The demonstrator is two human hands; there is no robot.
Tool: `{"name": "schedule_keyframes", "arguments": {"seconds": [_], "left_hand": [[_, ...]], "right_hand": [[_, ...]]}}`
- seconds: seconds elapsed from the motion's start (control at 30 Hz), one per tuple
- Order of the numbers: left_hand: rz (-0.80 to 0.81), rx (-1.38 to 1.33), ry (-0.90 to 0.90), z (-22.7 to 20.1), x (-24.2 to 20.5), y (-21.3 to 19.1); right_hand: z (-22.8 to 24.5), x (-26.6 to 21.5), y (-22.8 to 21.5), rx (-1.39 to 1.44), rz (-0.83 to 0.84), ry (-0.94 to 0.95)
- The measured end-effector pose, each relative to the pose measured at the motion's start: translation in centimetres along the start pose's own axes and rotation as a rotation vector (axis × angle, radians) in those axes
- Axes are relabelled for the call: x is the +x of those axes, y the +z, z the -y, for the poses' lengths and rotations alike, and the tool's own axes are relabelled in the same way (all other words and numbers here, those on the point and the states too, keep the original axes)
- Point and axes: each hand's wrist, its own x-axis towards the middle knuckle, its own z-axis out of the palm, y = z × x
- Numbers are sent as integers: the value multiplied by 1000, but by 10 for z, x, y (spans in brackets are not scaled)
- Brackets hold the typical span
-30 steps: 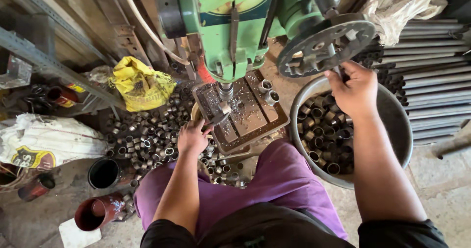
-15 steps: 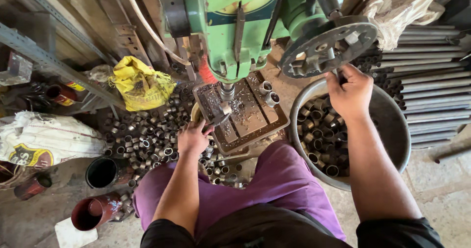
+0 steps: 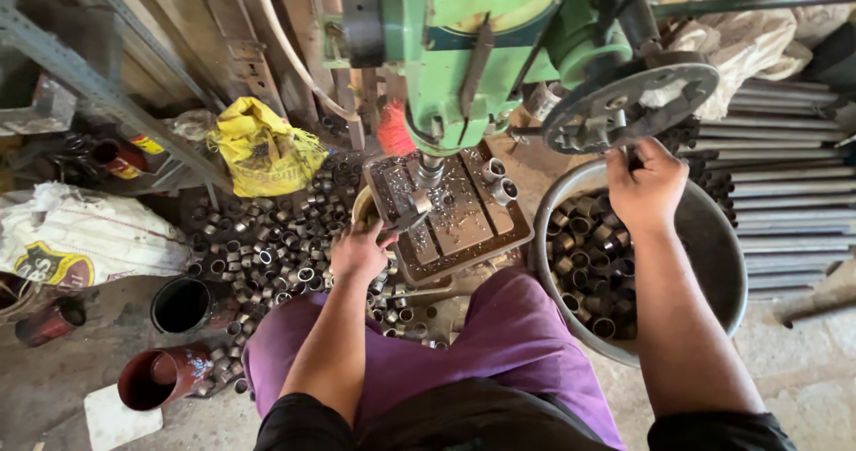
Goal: The person operates a drill press to machine small cylindrical metal parts. They pick parts from a large metal basin, place them under the drill bit, and operate the handwheel to lower the drill. After drilling, the parts are placed into a tray on the machine table.
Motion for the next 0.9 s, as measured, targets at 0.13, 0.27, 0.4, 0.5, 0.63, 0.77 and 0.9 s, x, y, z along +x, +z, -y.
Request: {"name": "schedule_keyframes", "arguments": {"seconds": [0.13,0.27,0.4,0.5,0.63,0.77,0.9], "left_hand": [[-25,-15,9,-1,-1,4],[-59,-31,24,-1,-2,2],[-29,-20,38,-2,-2,-2],[-30,-7,41,-3,-4,-7],[-18,-27,42,2,-2,-16],[64,-172,-51,-3,-9,1],[-185,-124,85,0,-5,10]], "right_hand": [[-2,0,2,18,-3,-31],[-4,2,3,87,2,-61],[-6,2,4,97,15,-31],[-15,3,9,113,23,25],[-42,5,19,-1,19,-59],[-74,6,48,167,170,205],[-92,36,59,346,238,263]]}}
